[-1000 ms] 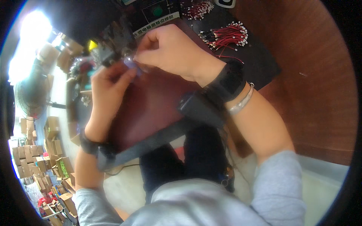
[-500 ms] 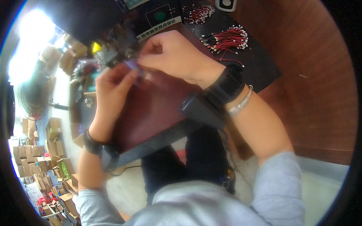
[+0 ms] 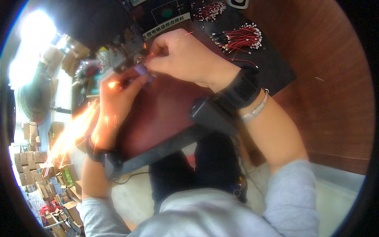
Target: Spot welding wires onto rechargeable batteries using a workstation welding machine.
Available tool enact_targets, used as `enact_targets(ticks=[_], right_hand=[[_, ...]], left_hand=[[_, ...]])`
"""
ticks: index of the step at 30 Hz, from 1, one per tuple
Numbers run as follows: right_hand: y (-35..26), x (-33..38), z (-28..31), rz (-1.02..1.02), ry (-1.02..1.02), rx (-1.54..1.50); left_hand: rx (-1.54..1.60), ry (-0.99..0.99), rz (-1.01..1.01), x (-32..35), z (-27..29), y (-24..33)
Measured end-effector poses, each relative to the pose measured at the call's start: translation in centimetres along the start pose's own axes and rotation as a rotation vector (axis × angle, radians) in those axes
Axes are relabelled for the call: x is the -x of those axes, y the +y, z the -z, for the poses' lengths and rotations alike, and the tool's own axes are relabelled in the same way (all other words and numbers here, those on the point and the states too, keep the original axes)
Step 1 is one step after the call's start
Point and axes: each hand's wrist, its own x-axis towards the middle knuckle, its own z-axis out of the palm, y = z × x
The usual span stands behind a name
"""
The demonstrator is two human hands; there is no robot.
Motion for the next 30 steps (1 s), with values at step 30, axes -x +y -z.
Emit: enact_targets(ticks=[30], right_hand=[[-1.4, 1.3, 0.0, 0.089, 0.059, 0.262]], left_hand=[[0.048, 0.01, -0.044, 0.3, -0.1, -0.6]])
